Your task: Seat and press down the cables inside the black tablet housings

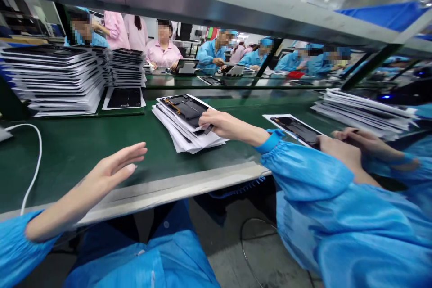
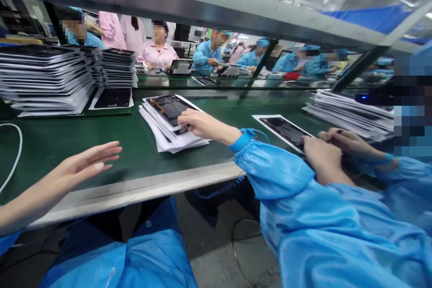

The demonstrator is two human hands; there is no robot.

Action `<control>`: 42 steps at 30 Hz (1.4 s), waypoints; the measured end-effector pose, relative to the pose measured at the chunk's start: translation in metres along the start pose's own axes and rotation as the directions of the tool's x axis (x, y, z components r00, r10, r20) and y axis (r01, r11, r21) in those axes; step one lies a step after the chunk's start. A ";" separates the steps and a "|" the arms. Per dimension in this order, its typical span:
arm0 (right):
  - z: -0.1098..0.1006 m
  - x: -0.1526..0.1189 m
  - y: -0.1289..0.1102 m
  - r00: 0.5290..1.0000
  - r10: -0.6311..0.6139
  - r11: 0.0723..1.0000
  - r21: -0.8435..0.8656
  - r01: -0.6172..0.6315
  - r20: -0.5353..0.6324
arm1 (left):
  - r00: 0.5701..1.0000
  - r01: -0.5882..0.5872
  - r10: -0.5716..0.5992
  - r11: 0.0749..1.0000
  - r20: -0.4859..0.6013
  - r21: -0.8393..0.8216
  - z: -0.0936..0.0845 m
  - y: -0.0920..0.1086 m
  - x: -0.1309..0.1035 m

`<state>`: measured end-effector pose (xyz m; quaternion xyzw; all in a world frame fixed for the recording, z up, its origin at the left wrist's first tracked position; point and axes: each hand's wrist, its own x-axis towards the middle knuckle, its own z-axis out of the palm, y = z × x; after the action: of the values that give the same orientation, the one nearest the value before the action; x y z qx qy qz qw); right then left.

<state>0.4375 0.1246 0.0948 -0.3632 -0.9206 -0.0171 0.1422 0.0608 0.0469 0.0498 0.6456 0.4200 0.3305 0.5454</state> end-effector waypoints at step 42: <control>0.129 0.014 -0.215 0.877 0.358 0.673 0.739 -0.006 -0.320 | 0.958 -0.287 0.214 0.729 0.192 0.621 -0.042 -0.050 -0.034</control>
<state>0.2511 -0.0068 -0.0095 -0.3569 -0.7534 0.2773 0.4775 0.0000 0.0365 0.0098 0.8604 0.3867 0.2022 0.2633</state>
